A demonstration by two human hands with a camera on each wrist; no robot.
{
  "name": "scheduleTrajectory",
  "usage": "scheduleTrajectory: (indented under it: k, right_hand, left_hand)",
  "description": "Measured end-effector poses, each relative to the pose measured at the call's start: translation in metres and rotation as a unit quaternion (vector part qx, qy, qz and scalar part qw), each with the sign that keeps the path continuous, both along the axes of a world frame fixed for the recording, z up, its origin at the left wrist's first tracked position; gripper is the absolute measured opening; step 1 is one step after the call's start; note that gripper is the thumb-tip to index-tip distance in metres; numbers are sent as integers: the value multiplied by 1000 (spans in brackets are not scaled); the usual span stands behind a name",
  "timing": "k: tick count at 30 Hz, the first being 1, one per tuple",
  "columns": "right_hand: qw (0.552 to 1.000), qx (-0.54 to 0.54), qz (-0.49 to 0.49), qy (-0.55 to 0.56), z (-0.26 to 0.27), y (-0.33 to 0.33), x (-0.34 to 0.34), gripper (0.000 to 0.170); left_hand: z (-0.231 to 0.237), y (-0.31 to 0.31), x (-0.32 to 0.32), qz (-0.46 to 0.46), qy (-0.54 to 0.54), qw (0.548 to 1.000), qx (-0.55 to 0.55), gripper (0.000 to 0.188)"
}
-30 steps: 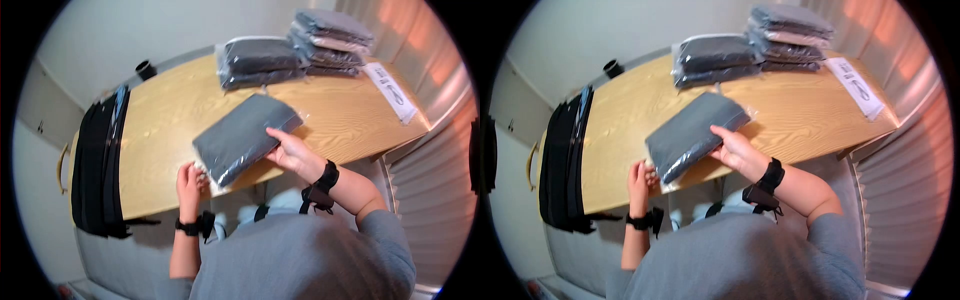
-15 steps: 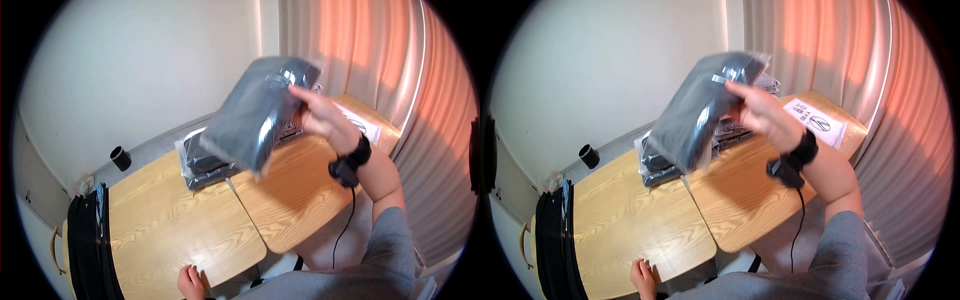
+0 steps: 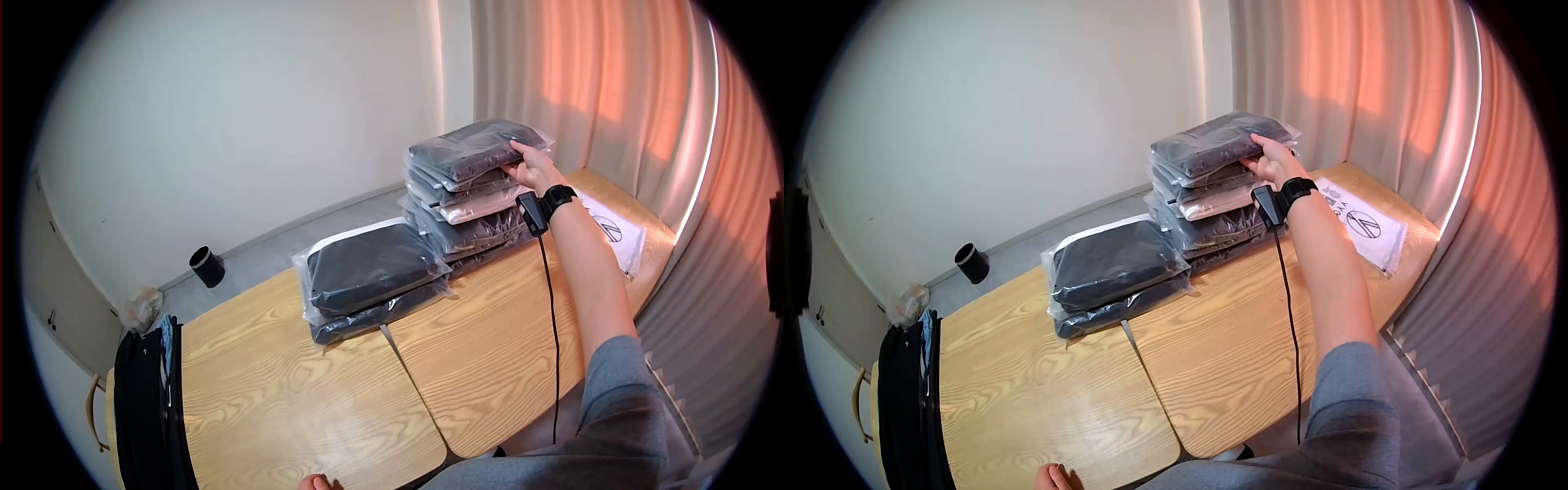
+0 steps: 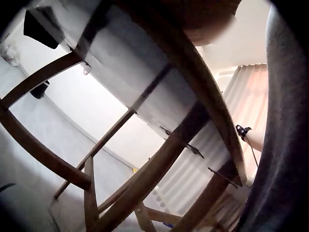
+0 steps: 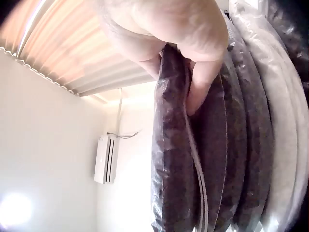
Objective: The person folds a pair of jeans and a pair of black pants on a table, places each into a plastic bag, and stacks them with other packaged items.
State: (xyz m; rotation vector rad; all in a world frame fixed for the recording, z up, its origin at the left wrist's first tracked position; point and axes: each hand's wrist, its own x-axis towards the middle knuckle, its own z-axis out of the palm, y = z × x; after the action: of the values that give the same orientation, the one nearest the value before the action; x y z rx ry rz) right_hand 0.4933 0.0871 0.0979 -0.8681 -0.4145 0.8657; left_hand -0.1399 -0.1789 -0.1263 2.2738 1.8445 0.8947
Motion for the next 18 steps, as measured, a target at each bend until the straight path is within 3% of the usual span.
scheduleTrajectory:
  k: [3,7,12,18]
  right_hand:
    - [999,15,35,31,2,1,7,30]
    - [994,72,1,85,7,20,13,24]
    - [988,134,29,74,0,32,16,24]
    - [999,-23,25,16,-7,30,34,34]
  left_hand:
    - [8,-1,5,17,-53,998,-39,14]
    - [11,0,9,32,-74,996,-46,13]
    - [0,0,1,8,23,1000,5,13]
    - [2,0,4,6,22,1000,15,13]
